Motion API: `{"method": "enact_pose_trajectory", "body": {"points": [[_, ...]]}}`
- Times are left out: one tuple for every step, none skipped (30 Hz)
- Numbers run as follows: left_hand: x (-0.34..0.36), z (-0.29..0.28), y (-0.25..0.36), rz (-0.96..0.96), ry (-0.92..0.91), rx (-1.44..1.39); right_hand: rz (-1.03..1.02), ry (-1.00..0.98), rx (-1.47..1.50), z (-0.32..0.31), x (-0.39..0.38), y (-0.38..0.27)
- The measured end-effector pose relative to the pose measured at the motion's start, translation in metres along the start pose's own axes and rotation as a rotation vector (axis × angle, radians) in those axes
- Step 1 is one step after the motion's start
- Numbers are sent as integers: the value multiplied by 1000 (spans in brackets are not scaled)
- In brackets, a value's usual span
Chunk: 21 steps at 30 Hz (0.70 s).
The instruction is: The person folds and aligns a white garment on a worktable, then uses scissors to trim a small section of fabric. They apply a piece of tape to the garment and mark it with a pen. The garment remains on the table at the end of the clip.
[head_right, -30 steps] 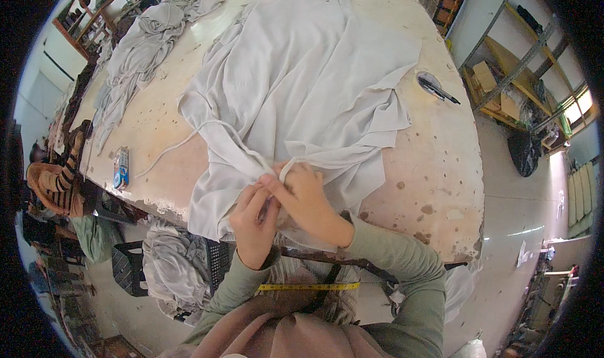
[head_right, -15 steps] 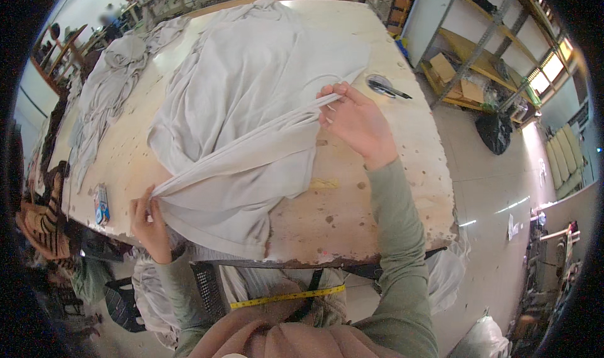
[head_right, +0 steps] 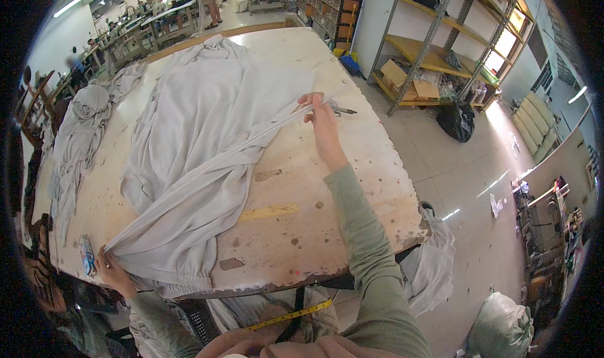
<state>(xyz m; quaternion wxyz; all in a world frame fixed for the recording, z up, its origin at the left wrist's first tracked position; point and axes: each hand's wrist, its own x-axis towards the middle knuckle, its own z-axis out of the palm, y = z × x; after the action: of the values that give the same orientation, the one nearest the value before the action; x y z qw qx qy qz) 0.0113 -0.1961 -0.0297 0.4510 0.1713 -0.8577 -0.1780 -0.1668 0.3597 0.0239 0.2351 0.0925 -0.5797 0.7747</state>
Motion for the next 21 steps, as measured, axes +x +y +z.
{"method": "enact_pose_trajectory", "body": {"points": [[0,-1,-8,15,42,40,-32,-55,64,-1,0,-3],[0,-1,-15,-33,33,52,-28,-46,-27,-2,1,-6],[0,-2,-22,-51,26,51,-51,-69,-106,-4,1,-9],[-1,-3,-29,-46,35,36,-80,-67,-178,-7,2,-11],[0,-3,-35,-66,17,62,-60,-81,-178,-9,3,-11],[0,-3,-39,-65,14,77,-44,-70,-169,-12,4,-12],[0,-4,-40,-58,13,80,-18,-119,-159,-16,5,-12],[-1,-4,-39,-113,1,33,68,-71,-148,-20,5,-11],[-1,-5,-35,-165,-7,-24,163,-84,-134,-26,7,-12],[-2,-7,-28,-268,-16,-74,250,-104,-111,-30,7,-11],[-3,-11,-17,-244,-70,-273,243,-74,-342,-32,6,-9],[-6,-14,-3,-271,-125,-467,222,-50,-567,-33,5,-8],[-10,-18,14,-355,-183,-641,194,7,-796,-28,3,-5],[-17,-24,34,-385,-225,-727,138,-38,-986,-20,0,-3],[-21,-33,53,-303,-290,-715,76,-52,-1180,-8,-11,-1],[-27,-38,74,-329,-321,-773,69,-79,-1371,7,-25,0],[-34,-44,95,-342,-310,-813,-57,-297,-1170,25,-34,-2],[-39,-48,115,-347,-295,-744,-43,-483,-997,46,-43,-6],[-44,-51,133,-294,-274,-712,-88,-711,-827,67,-58,-11],[-50,-54,149,-272,-266,-724,-139,-915,-653,91,-77,-16],[-56,-57,163,-257,-246,-720,-148,-992,-591,115,-101,-20]]}}
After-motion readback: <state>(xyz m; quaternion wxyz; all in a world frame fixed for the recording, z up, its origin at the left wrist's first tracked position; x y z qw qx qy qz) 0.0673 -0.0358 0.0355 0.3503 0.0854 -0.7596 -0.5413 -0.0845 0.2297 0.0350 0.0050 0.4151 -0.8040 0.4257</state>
